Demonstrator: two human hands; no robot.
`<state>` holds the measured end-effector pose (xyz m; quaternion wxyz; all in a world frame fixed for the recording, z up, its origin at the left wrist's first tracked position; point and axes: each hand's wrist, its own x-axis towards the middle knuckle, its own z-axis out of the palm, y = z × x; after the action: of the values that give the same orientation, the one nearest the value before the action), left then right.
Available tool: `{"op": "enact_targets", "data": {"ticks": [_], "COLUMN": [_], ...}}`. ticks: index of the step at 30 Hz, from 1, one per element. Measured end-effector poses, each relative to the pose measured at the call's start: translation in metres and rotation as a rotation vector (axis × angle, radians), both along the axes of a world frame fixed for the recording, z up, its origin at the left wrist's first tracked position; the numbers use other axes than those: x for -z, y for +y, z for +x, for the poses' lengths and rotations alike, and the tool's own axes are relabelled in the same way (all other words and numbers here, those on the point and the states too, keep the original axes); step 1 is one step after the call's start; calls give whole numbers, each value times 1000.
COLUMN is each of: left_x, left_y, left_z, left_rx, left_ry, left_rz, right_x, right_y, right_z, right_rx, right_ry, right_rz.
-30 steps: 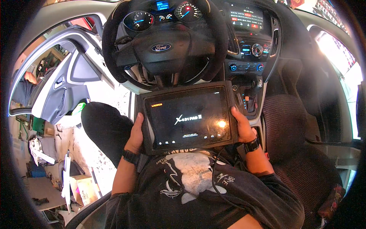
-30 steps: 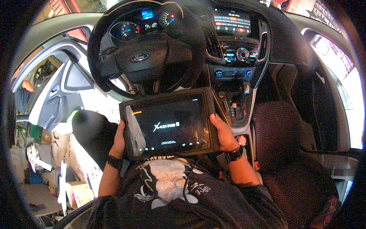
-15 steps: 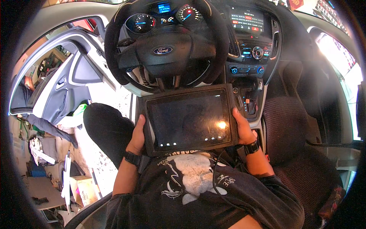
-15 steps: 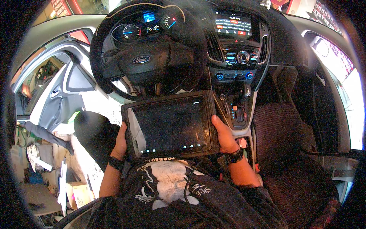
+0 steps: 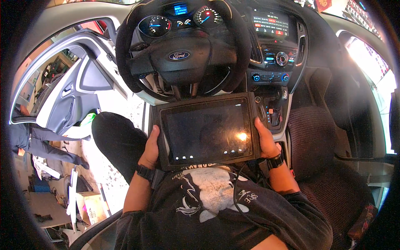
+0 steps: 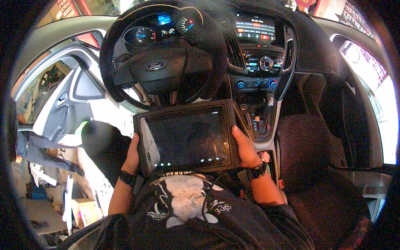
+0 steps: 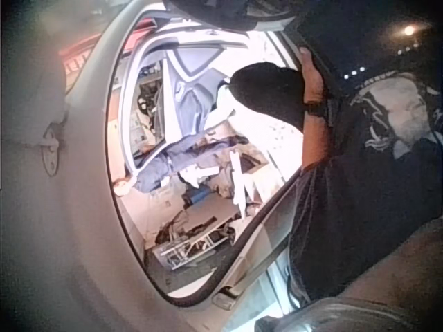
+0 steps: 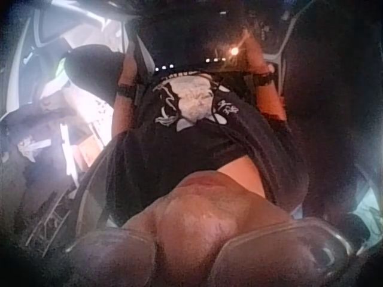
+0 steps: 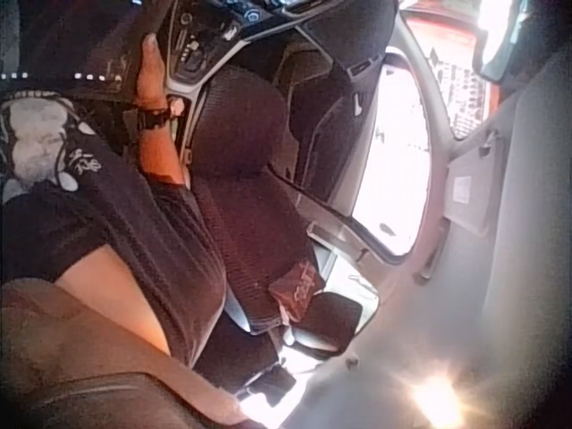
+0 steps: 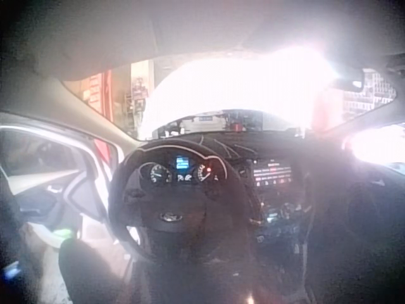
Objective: The recorder uses a handheld diagnostic tablet to run a system scan on a Ford vehicle.
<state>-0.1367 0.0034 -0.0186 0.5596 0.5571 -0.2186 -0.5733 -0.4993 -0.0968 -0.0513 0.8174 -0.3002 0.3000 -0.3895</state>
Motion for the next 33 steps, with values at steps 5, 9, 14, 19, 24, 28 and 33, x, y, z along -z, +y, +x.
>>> {"op": "enact_targets", "data": {"ticks": [5, 9, 14, 19, 24, 28, 33], "left_x": [-1, -2, 7, 9, 5, 7, 4], "left_y": [1, 0, 0, 0, 0, -1, 0], "left_z": [-1, -1, 4, 6, 5, 6, 3], "left_rx": [10, 7, 25, 28, 33, 36, 29], "left_ry": [13, 11, 43, 17, -1, 28, 41], "left_rz": [-1, -1, -6, 15, 14, 0, 12], "right_x": [1, 5, 0, 2, -1, -1, 0], "right_y": [0, -1, 0, -1, 0, 0, 0], "right_z": [-1, 0, 1, -1, 1, 1, 1], "right_rx": [-13, 15, 16, 21, 26, 19, 25], "right_ry": [-6, 7, 13, 53, 44, 32, 37], "right_rz": [-3, -14, -23, -28, -36, -33, -41]}}
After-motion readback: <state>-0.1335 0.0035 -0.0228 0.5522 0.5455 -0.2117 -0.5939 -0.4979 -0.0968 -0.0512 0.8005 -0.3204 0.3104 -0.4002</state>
